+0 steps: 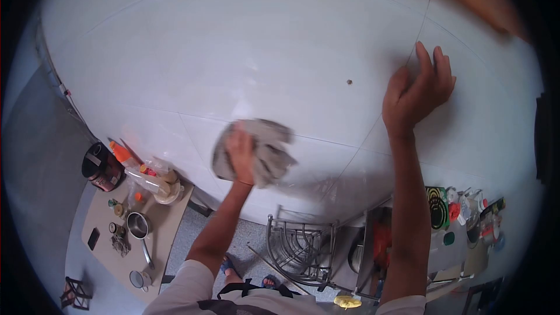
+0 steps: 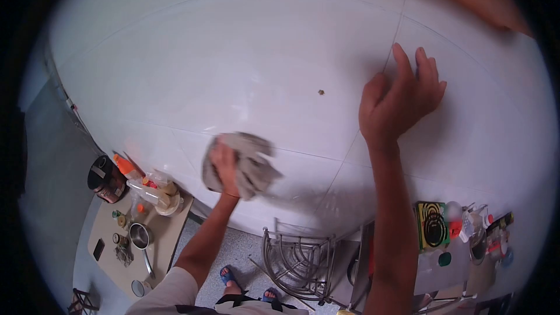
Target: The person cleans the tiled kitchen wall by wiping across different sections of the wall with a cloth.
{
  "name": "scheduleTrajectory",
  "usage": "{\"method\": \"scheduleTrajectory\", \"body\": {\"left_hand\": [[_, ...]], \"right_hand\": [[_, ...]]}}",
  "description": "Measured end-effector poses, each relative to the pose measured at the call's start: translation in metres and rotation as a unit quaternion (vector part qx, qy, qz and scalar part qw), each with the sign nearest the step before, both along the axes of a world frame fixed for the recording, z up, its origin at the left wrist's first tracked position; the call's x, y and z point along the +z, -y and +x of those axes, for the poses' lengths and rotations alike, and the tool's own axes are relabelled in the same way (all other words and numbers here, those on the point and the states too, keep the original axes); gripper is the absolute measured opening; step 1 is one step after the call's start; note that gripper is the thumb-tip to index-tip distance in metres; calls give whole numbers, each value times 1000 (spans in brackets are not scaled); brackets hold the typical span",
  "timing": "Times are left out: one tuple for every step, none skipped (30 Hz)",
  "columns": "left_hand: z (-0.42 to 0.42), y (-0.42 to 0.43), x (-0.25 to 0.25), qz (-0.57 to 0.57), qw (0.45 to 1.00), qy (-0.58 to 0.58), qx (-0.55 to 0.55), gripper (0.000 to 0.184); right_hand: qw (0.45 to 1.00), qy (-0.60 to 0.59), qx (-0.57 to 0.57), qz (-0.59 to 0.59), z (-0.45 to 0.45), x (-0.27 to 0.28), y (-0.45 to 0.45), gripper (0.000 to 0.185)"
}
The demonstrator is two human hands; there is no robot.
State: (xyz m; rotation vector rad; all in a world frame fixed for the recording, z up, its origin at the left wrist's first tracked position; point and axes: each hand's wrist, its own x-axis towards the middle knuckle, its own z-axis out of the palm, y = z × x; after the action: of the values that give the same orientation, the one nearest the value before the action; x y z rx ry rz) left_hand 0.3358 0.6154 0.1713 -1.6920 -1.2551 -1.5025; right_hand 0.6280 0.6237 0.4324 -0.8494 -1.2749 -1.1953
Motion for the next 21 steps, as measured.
{"method": "scheduleTrajectory", "body": {"left_hand": [[2, 2, 19, 57, 996, 46, 47, 60], [2, -1, 7, -46, 979, 192, -43, 60], [6, -1, 7, -146, 923, 331, -129, 60], [24, 0, 7, -108, 962, 251, 3, 59], [38, -3, 3, -110, 962, 250, -3, 59], [50, -8, -3, -74, 980, 185, 27, 59], [65, -9, 0, -35, 991, 118, 57, 59], [81, -5, 1, -26, 994, 106, -8, 60], [97, -5, -13, -176, 976, 110, -65, 55], [115, 1, -10, -196, 976, 65, -75, 48], [140, 8, -4, -224, 878, 220, -360, 44], [156, 15, 4, -226, 679, 352, -603, 41], [156, 21, 13, -227, 677, 352, -605, 41], [155, 25, 23, -161, 878, 106, -438, 38], [155, 27, 34, -71, 962, -153, -212, 34], [155, 31, 43, -62, 961, -136, -234, 28], [152, 35, 39, -65, 960, -134, -236, 28], [147, 42, 35, -112, 945, -137, -274, 27], [145, 46, 35, -153, 928, -141, -310, 27], [144, 49, 36, -146, 929, -141, -310, 27], [144, 55, 45, -333, 872, -18, -359, 29]], "right_hand": [[1000, 0, -6, -3, 0, 0, -1, 51], [1000, -3, -4, -9, 0, 0, -1, 52], [1000, -5, -1, -12, -1, 0, -1, 52], [1000, -5, -7, -13, -1, 1, 0, 52], [1000, -7, -2, -10, -2, 1, 1, 52], [1000, -7, 3, -7, -3, 2, 1, 52], [1000, -8, -2, -7, -3, 3, 0, 52], [1000, -8, 1, -2, -3, 3, 0, 52], [1000, -9, 4, 2, -3, 2, -1, 52], [1000, -9, 0, -1, -3, 2, -1, 52], [1000, -7, 5, 1, -2, 2, -1, 51], [1000, -5, 9, 3, -2, 3, -1, 51], [1000, -4, 7, 3, -2, 2, 0, 51], [1000, -6, 6, 2, -2, 2, 0, 50], [1000, -7, 6, 2, -1, 2, 0, 50], [1000, -6, 4, 2, 0, 3, -1, 50], [1000, -5, 6, 5, -1, 3, -2, 49], [1000, -3, 11, 9, -1, 3, -1, 49], [1000, -1, 11, 11, -2, 2, 0, 49], [1000, -5, 10, 8, -3, 2, 0, 49], [1000, -11, 6, 5, -3, 2, 0, 49]]}}
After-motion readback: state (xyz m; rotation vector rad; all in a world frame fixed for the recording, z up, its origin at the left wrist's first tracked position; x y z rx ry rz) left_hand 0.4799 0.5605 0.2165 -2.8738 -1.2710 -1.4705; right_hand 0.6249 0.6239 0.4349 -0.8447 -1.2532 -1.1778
